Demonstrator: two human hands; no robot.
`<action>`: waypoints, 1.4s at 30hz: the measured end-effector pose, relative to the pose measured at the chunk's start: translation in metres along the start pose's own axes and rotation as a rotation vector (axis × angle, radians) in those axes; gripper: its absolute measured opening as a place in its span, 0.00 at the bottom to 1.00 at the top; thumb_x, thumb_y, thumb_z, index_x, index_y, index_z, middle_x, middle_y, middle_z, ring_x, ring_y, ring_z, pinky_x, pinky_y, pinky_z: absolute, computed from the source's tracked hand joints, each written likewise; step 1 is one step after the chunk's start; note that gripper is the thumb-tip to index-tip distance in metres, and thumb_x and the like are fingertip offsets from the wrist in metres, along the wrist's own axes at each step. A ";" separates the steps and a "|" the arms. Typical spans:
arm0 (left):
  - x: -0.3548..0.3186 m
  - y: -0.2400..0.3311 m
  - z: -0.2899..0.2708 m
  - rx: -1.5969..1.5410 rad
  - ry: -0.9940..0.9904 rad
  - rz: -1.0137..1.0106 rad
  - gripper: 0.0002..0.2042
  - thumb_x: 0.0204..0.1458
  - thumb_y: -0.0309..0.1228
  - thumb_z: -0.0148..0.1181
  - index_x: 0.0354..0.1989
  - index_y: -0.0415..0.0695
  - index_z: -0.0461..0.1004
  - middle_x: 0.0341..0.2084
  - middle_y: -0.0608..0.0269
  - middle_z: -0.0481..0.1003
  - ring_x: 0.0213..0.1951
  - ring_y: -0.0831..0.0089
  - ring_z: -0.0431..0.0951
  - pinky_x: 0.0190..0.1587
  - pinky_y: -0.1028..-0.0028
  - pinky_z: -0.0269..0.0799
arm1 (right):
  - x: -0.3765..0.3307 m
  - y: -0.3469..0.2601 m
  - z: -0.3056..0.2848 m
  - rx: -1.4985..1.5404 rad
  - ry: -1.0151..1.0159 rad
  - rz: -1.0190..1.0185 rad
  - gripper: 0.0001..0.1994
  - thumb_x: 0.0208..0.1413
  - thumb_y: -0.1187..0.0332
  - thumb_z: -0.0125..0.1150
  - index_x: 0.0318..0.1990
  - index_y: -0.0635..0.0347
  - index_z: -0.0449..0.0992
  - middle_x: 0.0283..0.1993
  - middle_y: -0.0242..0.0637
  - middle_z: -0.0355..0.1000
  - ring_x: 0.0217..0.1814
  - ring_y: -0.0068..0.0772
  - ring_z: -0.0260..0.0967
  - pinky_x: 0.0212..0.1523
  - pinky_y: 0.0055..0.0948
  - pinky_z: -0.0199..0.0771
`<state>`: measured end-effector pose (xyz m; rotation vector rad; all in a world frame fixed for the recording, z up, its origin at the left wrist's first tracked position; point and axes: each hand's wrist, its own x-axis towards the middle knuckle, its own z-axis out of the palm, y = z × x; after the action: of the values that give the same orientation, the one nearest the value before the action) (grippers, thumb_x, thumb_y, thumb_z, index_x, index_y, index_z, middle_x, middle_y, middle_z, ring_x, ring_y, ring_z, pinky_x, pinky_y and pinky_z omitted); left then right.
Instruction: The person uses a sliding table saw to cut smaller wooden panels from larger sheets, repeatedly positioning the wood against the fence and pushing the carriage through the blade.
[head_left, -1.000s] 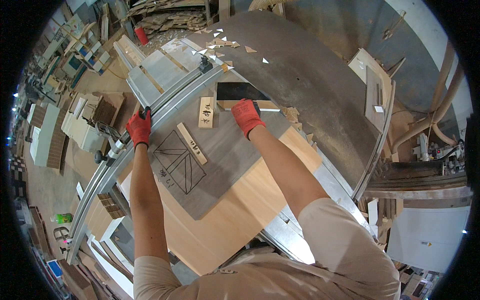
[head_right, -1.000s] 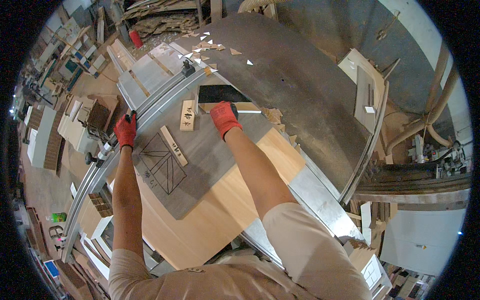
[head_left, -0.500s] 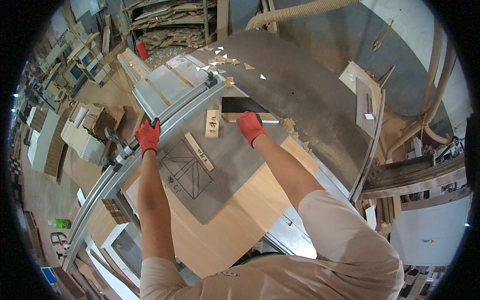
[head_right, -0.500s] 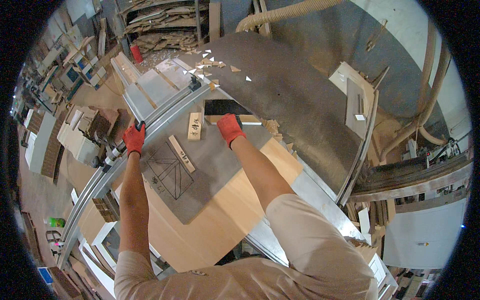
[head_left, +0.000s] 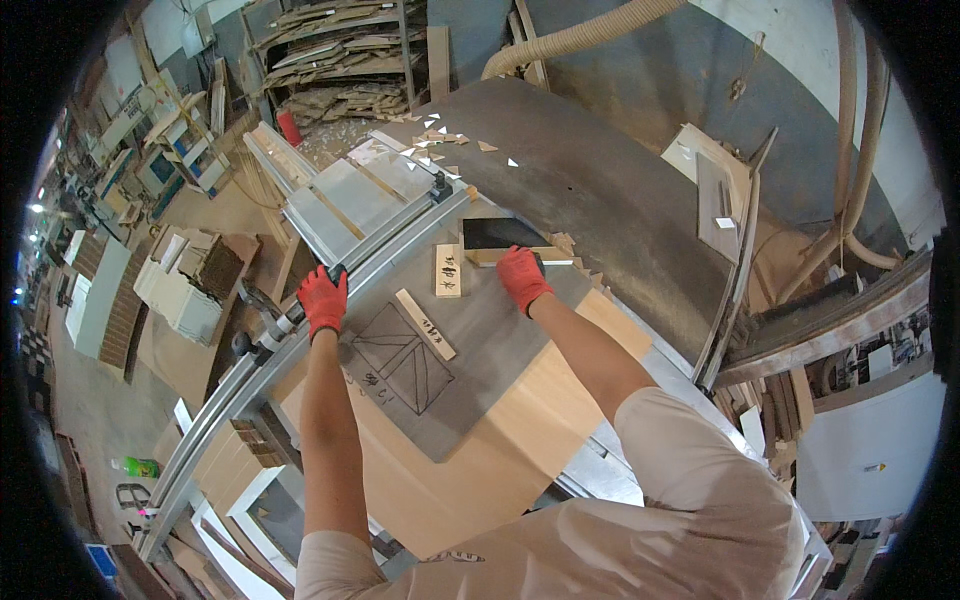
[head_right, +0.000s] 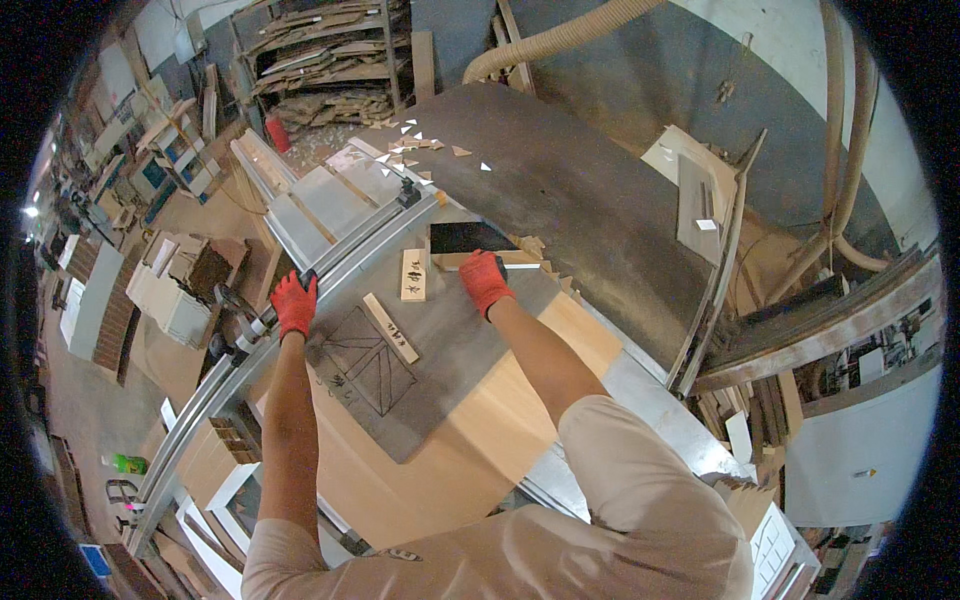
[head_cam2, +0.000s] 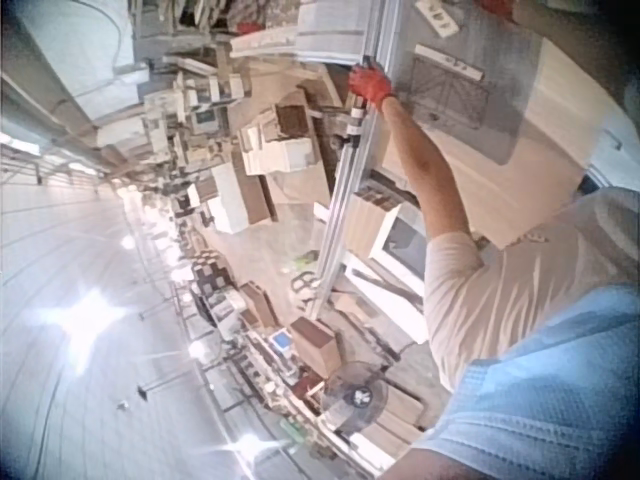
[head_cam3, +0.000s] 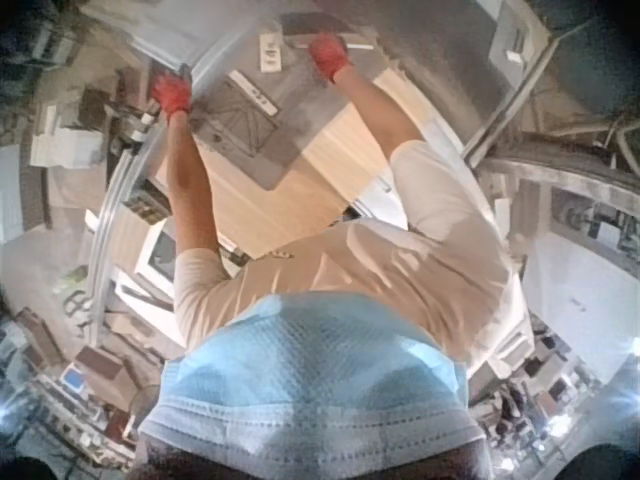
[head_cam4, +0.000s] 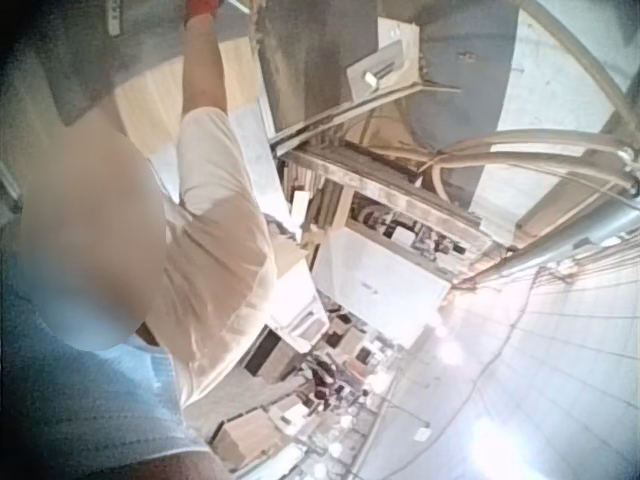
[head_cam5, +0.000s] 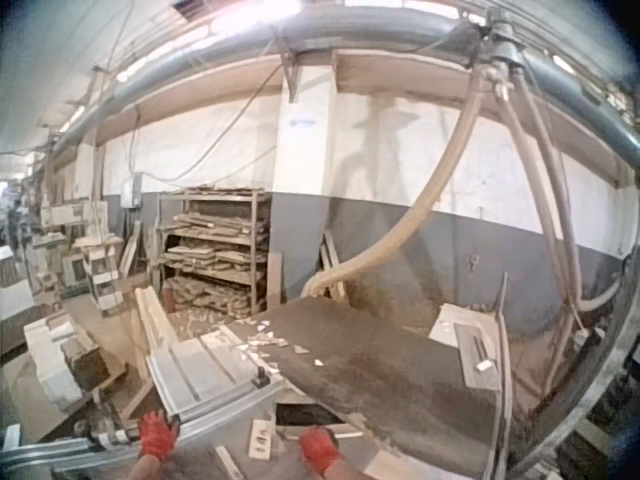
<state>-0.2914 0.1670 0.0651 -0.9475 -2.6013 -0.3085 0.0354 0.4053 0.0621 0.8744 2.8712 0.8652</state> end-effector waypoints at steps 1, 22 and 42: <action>0.000 -0.003 0.001 0.005 0.004 0.014 0.26 0.53 0.55 0.57 0.48 0.44 0.72 0.44 0.53 0.74 0.50 0.52 0.73 0.52 0.53 0.66 | 0.000 -0.004 0.000 0.015 0.002 0.054 0.18 0.51 0.69 0.56 0.48 0.69 0.77 0.45 0.50 0.77 0.43 0.41 0.76 0.37 0.36 0.73; -0.321 0.049 -0.117 -0.302 -0.073 -0.023 0.39 0.47 0.46 0.68 0.65 0.41 0.60 0.64 0.48 0.61 0.68 0.49 0.55 0.70 0.51 0.43 | -0.063 0.094 0.047 0.816 -0.014 0.640 0.40 0.42 0.57 0.73 0.64 0.54 0.62 0.57 0.45 0.72 0.59 0.54 0.67 0.57 0.48 0.67; -0.322 0.053 -0.126 -0.324 -0.003 0.008 0.33 0.48 0.44 0.67 0.59 0.38 0.66 0.59 0.50 0.68 0.65 0.52 0.61 0.69 0.52 0.48 | -0.057 0.056 0.029 0.780 0.071 0.252 0.28 0.43 0.59 0.67 0.53 0.57 0.71 0.48 0.46 0.76 0.54 0.46 0.73 0.52 0.44 0.72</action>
<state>0.0051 -0.0188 0.0557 -1.0596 -2.5961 -0.7445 0.1170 0.4287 0.0587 1.2764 3.2134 -0.2956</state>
